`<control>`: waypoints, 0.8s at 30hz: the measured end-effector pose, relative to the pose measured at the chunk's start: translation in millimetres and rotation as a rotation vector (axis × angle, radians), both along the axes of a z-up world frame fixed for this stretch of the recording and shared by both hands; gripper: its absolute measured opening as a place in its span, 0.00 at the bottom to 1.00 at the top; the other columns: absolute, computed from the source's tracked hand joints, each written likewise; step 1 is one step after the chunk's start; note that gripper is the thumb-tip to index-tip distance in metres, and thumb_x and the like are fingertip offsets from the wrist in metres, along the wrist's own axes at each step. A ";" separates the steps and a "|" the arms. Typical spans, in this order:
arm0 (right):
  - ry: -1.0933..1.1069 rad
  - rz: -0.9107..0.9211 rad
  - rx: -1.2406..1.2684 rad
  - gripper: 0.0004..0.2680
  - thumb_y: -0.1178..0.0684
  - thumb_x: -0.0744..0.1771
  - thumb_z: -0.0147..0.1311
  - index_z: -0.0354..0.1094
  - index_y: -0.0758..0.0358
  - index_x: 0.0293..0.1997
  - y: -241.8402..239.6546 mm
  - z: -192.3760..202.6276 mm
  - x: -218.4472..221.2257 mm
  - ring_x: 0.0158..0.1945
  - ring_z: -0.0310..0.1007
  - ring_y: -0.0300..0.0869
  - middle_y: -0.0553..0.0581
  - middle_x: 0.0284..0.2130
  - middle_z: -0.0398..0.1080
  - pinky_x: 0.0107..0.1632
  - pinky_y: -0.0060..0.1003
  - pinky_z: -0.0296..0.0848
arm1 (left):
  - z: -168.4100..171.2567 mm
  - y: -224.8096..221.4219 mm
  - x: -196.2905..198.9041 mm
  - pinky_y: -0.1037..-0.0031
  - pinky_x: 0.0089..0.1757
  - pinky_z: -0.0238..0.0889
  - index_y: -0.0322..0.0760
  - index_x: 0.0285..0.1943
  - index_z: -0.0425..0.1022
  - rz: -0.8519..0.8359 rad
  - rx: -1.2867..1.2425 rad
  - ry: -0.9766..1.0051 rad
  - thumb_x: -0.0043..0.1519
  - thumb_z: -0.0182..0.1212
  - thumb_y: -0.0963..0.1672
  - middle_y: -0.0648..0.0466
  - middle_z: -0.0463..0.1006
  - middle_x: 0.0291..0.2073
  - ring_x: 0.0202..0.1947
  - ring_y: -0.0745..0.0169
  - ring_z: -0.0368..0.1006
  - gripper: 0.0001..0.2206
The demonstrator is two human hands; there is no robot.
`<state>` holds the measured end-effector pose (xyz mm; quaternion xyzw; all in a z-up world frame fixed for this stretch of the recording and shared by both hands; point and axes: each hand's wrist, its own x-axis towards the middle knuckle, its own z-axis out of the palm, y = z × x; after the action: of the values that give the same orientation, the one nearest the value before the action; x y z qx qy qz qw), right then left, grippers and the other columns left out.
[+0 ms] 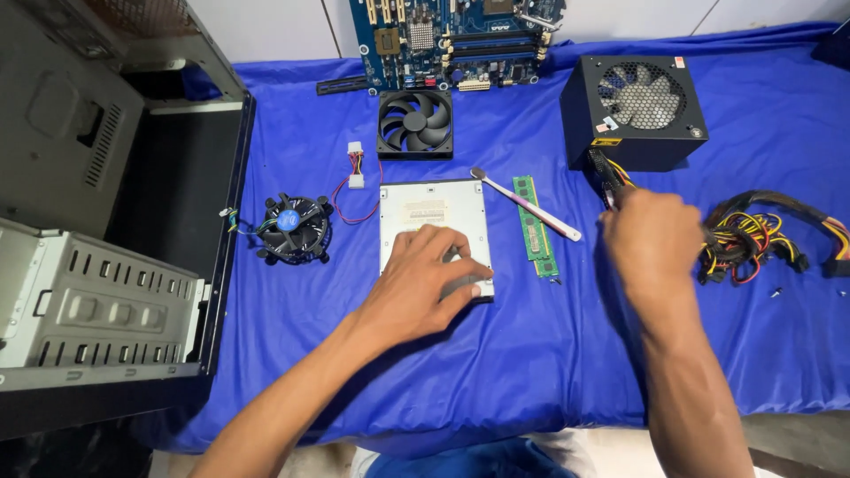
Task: Cleaning a computer optical drive using a brush and a manual air blower on a repair bench.
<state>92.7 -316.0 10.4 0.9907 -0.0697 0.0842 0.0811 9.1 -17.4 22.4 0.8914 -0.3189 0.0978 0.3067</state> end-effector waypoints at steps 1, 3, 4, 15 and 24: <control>0.002 0.002 -0.003 0.10 0.42 0.65 0.57 0.78 0.52 0.45 1.9 -8.6 -0.1 0.37 0.79 0.69 0.70 0.32 0.79 0.37 0.60 0.79 | -0.5 0.4 3.1 0.56 0.47 0.55 0.53 0.50 0.81 0.002 -0.003 0.002 0.61 0.64 0.47 0.56 0.70 0.45 0.50 0.50 0.66 0.09; 0.013 0.077 -0.042 0.09 0.54 0.68 0.52 0.78 0.56 0.50 5.5 -25.1 0.3 0.35 0.82 0.62 0.66 0.31 0.76 0.34 0.51 0.82 | -0.9 1.6 10.6 0.57 0.52 0.56 0.49 0.47 0.82 -0.005 -0.003 0.129 0.62 0.63 0.47 0.55 0.70 0.42 0.49 0.52 0.66 0.08; 0.014 0.076 -0.045 0.09 0.54 0.68 0.52 0.78 0.56 0.50 10.5 -24.0 -1.4 0.35 0.82 0.62 0.66 0.31 0.76 0.34 0.51 0.82 | -3.6 2.9 15.5 0.57 0.52 0.56 0.49 0.47 0.82 -0.005 -0.007 0.130 0.62 0.63 0.47 0.55 0.70 0.42 0.49 0.52 0.66 0.08; 0.133 0.021 0.021 0.08 0.59 0.71 0.40 0.61 0.71 0.54 17.9 8.2 -10.7 0.40 0.82 0.69 0.75 0.32 0.78 0.41 0.59 0.80 | -16.8 10.5 24.5 0.51 0.56 0.54 0.51 0.58 0.76 0.087 0.020 -0.040 0.64 0.59 0.53 0.51 0.70 0.58 0.62 0.45 0.63 0.16; 0.330 0.426 1.374 0.24 0.66 0.62 0.63 0.62 0.63 0.65 39.5 96.7 -23.6 0.31 0.70 0.34 0.55 0.27 0.73 0.37 0.26 0.67 | -19.9 9.7 21.8 0.42 0.64 0.46 0.53 0.61 0.76 0.152 0.076 -0.121 0.62 0.61 0.53 0.53 0.70 0.66 0.68 0.44 0.61 0.19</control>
<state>69.2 -276.5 107.1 0.8099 0.1001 -0.1145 -0.5665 30.9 -7.7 2.5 0.9166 -0.2717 0.1624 0.2443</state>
